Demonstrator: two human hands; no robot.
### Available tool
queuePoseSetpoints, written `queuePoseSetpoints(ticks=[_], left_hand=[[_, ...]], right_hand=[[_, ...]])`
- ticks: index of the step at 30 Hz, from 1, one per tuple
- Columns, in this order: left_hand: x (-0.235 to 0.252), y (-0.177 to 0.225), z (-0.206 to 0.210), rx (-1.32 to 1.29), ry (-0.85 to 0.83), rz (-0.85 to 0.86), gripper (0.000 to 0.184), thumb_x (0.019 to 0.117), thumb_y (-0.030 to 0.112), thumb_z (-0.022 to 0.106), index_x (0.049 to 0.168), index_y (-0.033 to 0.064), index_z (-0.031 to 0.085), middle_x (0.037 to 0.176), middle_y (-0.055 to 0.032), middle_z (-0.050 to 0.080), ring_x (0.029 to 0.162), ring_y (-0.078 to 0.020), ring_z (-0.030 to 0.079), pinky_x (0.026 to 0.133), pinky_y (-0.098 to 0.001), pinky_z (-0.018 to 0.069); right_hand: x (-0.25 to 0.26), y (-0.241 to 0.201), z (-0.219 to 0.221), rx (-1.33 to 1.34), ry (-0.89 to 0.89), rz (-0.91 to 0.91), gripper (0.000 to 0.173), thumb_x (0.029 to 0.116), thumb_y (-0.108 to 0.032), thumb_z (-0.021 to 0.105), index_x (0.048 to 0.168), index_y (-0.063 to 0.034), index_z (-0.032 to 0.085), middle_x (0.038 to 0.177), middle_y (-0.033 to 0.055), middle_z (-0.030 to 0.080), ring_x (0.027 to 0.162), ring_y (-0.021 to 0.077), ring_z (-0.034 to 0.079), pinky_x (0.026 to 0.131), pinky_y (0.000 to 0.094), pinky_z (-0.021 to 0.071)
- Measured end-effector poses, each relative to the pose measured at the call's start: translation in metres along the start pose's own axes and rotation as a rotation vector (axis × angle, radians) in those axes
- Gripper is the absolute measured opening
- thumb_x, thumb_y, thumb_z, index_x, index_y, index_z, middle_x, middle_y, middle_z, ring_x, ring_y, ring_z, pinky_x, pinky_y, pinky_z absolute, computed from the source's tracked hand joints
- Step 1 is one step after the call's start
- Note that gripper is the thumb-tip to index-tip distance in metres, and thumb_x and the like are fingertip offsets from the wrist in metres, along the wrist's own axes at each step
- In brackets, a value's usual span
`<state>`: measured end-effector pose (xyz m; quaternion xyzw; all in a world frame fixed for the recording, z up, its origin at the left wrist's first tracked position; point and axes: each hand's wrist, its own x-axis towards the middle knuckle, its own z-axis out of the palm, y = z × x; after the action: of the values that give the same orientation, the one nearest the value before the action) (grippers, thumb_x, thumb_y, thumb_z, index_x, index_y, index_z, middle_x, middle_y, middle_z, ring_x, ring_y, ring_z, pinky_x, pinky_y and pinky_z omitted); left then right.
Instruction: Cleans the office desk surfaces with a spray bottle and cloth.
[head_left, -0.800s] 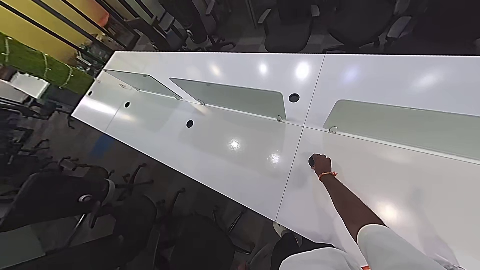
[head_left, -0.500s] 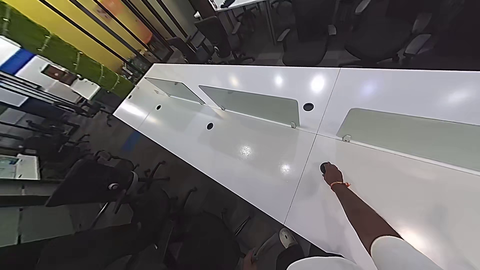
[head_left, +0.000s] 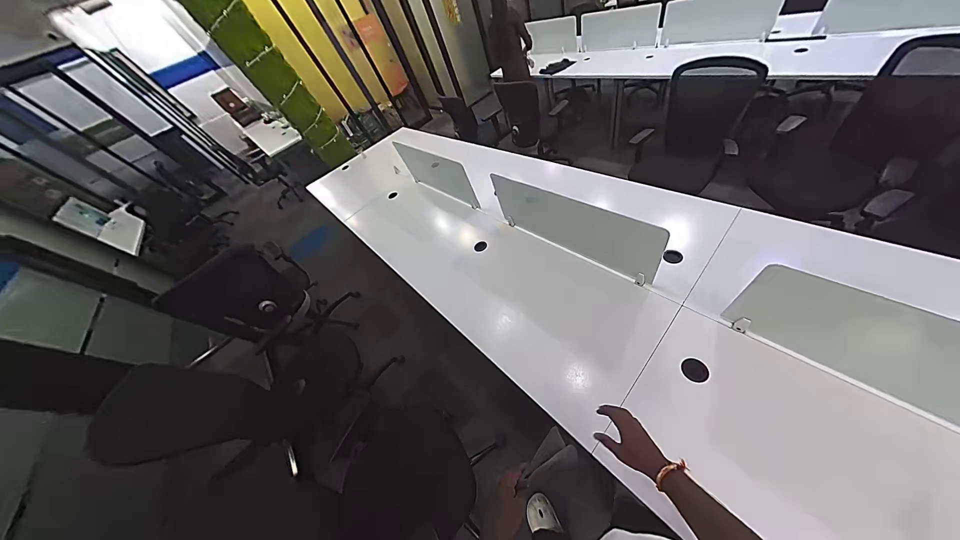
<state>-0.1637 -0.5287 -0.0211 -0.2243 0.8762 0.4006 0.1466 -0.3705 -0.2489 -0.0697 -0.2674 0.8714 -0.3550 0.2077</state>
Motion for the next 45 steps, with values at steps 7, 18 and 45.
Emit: queuePoseSetpoints(ticks=[7, 18, 45], left_hand=[[-0.025, 0.013, -0.073, -0.124, 0.078, 0.455, 0.030, 0.0916, 0.008, 0.067, 0.121, 0.0075, 0.073, 0.112, -0.0071, 0.076, 0.105, -0.0142, 0.072, 0.099, -0.0370, 0.0565], [-0.031, -0.054, -0.142, -0.590, -0.212, 0.515, 0.078, 0.0808, 0.044, 0.083, 0.138, -0.0020, 0.056, 0.127, -0.0074, 0.069, 0.116, -0.0084, 0.066, 0.102, -0.0298, 0.0550], [-0.034, -0.052, -0.109, -0.342, -0.003, 0.277, 0.078, 0.0833, 0.034, 0.081, 0.148, 0.0032, 0.049, 0.155, -0.0171, 0.047, 0.143, -0.0265, 0.046, 0.115, -0.0464, 0.0433]], right_hand=[[-0.002, -0.154, 0.049, -0.121, -0.313, -0.368, 0.058, 0.0799, -0.036, 0.081, 0.132, -0.0168, 0.064, 0.145, -0.0005, 0.059, 0.146, 0.0211, 0.042, 0.123, 0.0615, 0.0165], [-0.045, -0.231, 0.058, 0.952, 0.100, -0.173, 0.029, 0.0928, -0.006, 0.070, 0.122, -0.0039, 0.065, 0.108, 0.0034, 0.075, 0.098, 0.0132, 0.072, 0.093, 0.0345, 0.0602], [-0.023, -0.247, 0.125, 0.975, 0.187, 0.165, 0.034, 0.0866, 0.001, 0.074, 0.115, 0.0000, 0.055, 0.101, 0.0131, 0.070, 0.088, 0.0207, 0.070, 0.075, 0.0346, 0.0611]])
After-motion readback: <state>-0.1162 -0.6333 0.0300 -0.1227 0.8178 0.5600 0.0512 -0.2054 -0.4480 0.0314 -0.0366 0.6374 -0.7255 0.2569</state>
